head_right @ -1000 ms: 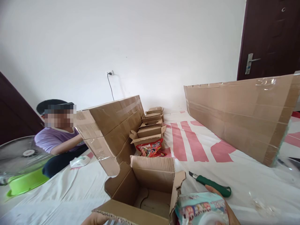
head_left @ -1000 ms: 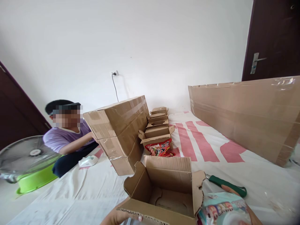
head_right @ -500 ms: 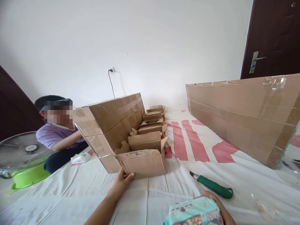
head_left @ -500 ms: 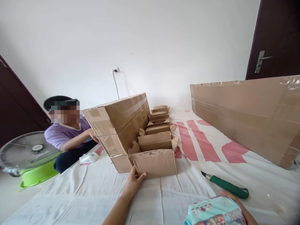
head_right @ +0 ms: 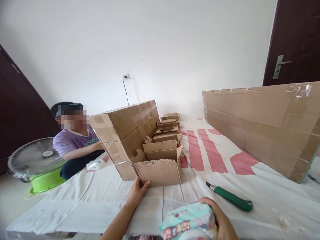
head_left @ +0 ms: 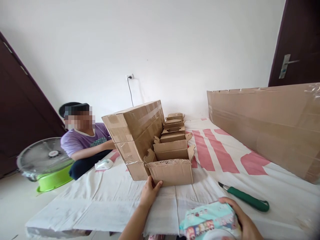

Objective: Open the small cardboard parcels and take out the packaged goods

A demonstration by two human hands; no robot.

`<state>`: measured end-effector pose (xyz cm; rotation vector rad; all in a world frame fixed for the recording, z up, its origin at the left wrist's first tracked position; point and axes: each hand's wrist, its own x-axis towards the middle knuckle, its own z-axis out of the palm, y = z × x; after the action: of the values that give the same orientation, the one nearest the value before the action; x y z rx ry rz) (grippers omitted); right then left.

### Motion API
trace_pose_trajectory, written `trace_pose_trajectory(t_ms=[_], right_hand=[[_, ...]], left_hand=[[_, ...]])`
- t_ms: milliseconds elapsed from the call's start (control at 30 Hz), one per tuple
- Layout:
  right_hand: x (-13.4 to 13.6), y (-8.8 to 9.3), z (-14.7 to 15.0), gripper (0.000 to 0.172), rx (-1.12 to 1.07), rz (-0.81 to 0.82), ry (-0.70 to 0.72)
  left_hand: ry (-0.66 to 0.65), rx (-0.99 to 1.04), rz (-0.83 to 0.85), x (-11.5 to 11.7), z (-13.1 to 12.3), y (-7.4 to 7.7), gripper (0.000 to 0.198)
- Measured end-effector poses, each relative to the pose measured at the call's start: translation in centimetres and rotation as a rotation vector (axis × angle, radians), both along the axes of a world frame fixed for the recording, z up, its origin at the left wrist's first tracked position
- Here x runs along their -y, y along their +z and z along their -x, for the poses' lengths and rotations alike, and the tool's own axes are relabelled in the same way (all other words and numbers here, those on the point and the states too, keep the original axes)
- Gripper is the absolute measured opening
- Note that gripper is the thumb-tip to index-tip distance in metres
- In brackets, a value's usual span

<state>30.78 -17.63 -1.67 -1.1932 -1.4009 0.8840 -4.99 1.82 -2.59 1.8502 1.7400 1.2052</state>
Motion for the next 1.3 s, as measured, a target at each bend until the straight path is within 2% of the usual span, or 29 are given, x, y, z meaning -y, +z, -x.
trace_pose_trajectory(t_ms=[67, 133, 200, 300, 400, 467, 600, 700, 800, 933, 1033, 1100, 1200, 1267, 1300], right_hand=[[-1.7, 1.0, 3.0, 0.079, -0.021, -0.058, 0.047], [-4.0, 1.1, 6.1, 0.081, -0.119, -0.102, 0.036], [-6.4, 0.3, 8.5, 0.083, -0.147, -0.085, 0.024], [-8.6, -1.8, 10.5, 0.089, 0.032, -0.106, 0.013], [-8.9, -3.5, 10.6, 0.091, 0.139, -0.149, -0.012], [-8.5, -3.9, 10.4, 0.093, 0.163, -0.165, -0.030], [-7.8, -3.6, 10.3, 0.090, 0.150, -0.201, -0.152], [-7.7, -2.8, 10.3, 0.072, 0.117, -0.161, -0.218], [-7.3, -1.9, 10.2, 0.050, 0.073, -0.051, -0.170], [-7.2, -1.2, 10.0, 0.046, 0.041, -0.010, -0.083], [-7.5, -1.5, 10.0, 0.044, 0.020, -0.029, -0.031], [-7.8, -1.9, 10.0, 0.045, 0.023, -0.044, -0.023], [-7.9, -2.2, 10.1, 0.043, 0.039, -0.054, -0.033], [-7.8, -2.2, 10.2, 0.042, 0.036, -0.054, -0.042], [-7.8, -2.1, 10.2, 0.042, 0.026, -0.059, -0.044]], left_hand=[[-0.006, -0.003, -0.002, 0.0, 0.0, 0.0, 0.035], [-0.017, 0.001, -0.002, 0.0, 0.1, -0.1, 0.033], [-0.031, 0.014, -0.001, 0.0, 0.3, -0.1, 0.030], [-0.060, 0.045, -0.006, -0.1, 0.6, -0.2, 0.024], [-0.080, 0.077, -0.001, -0.1, 0.7, -0.2, 0.028], [-0.077, 0.089, 0.005, -0.2, 0.7, -0.2, 0.029], [-0.006, 0.087, -0.005, -0.2, 0.6, -0.2, 0.024], [0.039, 0.071, 0.000, 0.0, 0.7, -0.1, 0.032], [0.037, 0.069, 0.025, 0.2, 0.5, 0.0, 0.037], [0.037, 0.082, 0.027, 0.2, 0.3, 0.4, 0.044], [0.045, 0.083, -0.002, 0.6, 0.2, 0.8, 0.049], [0.061, 0.083, -0.051, 1.6, 0.2, 1.2, 0.050], [0.086, 0.076, -0.170, 4.5, -0.5, 1.8, 0.043], [0.011, -0.004, -0.294, 6.8, -1.8, 2.1, 0.034], [-0.090, -0.129, -0.396, 7.9, -2.6, 2.3, 0.030]])
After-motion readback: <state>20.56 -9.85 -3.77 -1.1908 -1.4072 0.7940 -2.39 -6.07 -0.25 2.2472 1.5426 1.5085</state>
